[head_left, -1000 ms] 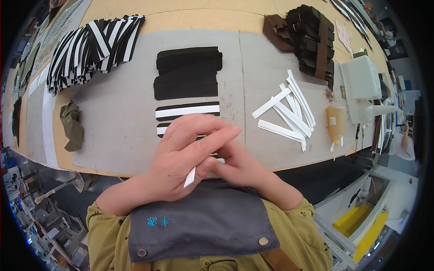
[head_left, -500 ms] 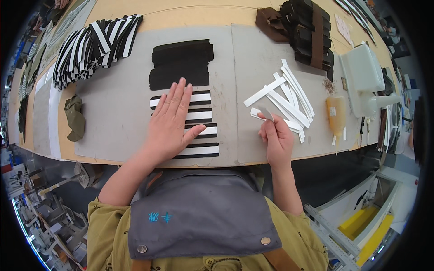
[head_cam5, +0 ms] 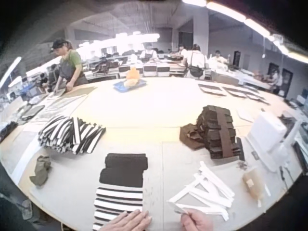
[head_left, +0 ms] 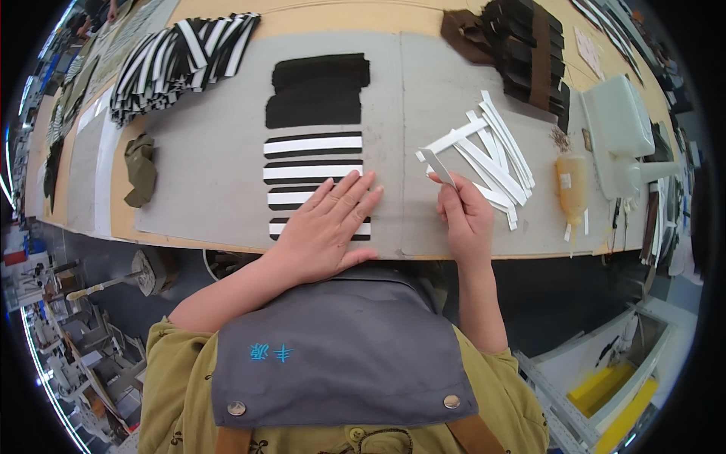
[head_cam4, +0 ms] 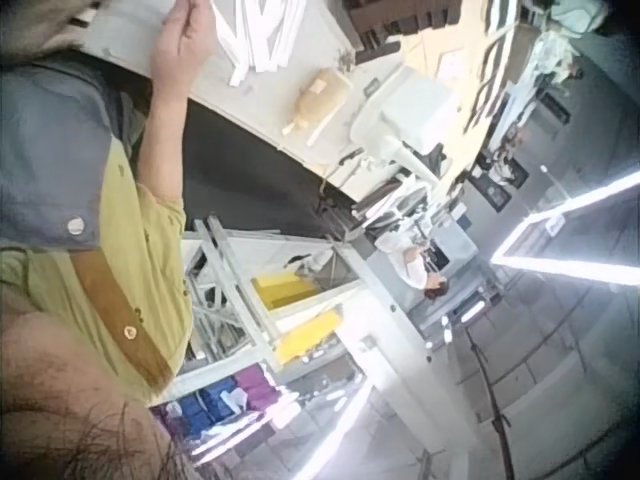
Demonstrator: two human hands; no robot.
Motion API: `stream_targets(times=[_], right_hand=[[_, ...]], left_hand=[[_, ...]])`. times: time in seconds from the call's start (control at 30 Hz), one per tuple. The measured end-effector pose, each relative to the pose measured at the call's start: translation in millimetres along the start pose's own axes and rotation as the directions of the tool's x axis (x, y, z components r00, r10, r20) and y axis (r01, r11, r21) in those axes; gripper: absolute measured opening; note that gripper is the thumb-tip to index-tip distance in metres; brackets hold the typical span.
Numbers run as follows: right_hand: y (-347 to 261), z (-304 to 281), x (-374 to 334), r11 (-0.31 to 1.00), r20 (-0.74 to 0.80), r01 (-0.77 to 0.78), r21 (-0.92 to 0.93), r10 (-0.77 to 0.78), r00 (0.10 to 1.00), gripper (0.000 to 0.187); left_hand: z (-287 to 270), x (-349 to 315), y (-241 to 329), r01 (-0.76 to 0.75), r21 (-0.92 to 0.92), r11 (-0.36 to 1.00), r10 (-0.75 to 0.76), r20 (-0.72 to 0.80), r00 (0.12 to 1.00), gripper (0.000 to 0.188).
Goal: The person applies glue from a squeeze bottle onto black rectangular strips laid on a table, then places white strips on top of the glued areas. They repeat this process, stacking and arranging the black and white strips into a patterned assembly.
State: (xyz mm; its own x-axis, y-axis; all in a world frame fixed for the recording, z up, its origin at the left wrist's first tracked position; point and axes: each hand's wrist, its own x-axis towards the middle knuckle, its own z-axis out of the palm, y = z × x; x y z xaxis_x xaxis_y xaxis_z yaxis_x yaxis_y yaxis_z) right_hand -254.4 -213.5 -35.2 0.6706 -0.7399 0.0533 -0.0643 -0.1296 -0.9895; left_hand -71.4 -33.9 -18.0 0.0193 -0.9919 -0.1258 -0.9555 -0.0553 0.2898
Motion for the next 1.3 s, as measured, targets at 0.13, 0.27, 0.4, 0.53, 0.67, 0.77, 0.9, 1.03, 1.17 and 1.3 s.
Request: stream_targets(times=[0.13, 0.27, 0.4, 0.53, 0.67, 0.77, 0.9, 1.03, 1.17, 1.3], right_hand=[[1, -2, -1, 1.0, 0.009, -0.012, -0.02, 0.012, 1.0, 0.024], [-1, -3, -1, 1.0, 0.021, 0.005, 0.012, -0.005, 1.0, 0.024], [1, -3, 1, 1.0, 0.032, -0.006, -0.002, 0.006, 0.999, 0.024], [-4, -1, 2, 1.0, 0.034, -0.013, 0.015, 0.013, 0.999, 0.023], [0, -1, 1, 1.0, 0.041, -0.006, 0.029, 0.004, 0.999, 0.023], [-1, -2, 2, 1.0, 0.043, -0.018, 0.016, 0.018, 0.999, 0.023], [-2, -1, 2, 1.0, 0.049, -0.021, 0.002, 0.021, 0.999, 0.023], [2, -1, 2, 1.0, 0.04, -0.019, 0.01, 0.018, 0.999, 0.023], [1, 0, 3, 1.0, 0.031, 0.01, 0.008, -0.011, 0.999, 0.022], [0, 0, 3, 1.0, 0.031, 0.013, 0.001, -0.013, 0.999, 0.022]], left_hand=[[-12, -6, -5, -0.099, -0.107, 0.989, 0.081, -0.166, 0.983, 0.078], [-34, -33, -3, 0.079, -0.187, 0.979, -0.136, -0.315, 0.939, 0.037], [-36, -44, -5, 0.222, -0.164, 0.961, -0.252, -0.201, 0.946, 0.029], [-32, -43, -6, 0.197, -0.169, 0.966, -0.233, -0.227, 0.946, 0.025], [-29, -43, -7, 0.185, -0.174, 0.967, -0.22, -0.214, 0.952, 0.026], [-38, -38, -12, 0.241, -0.185, 0.953, -0.27, -0.151, 0.951, 0.028], [-41, -25, -28, 0.27, -0.147, 0.951, -0.299, -0.237, 0.924, 0.029], [-42, -23, -33, 0.269, -0.12, 0.956, -0.287, -0.173, 0.942, 0.03], [-44, -25, -31, 0.233, -0.127, 0.964, -0.25, -0.134, 0.959, 0.03], [-41, -15, -43, 0.302, -0.11, 0.947, -0.318, -0.198, 0.927, 0.032]])
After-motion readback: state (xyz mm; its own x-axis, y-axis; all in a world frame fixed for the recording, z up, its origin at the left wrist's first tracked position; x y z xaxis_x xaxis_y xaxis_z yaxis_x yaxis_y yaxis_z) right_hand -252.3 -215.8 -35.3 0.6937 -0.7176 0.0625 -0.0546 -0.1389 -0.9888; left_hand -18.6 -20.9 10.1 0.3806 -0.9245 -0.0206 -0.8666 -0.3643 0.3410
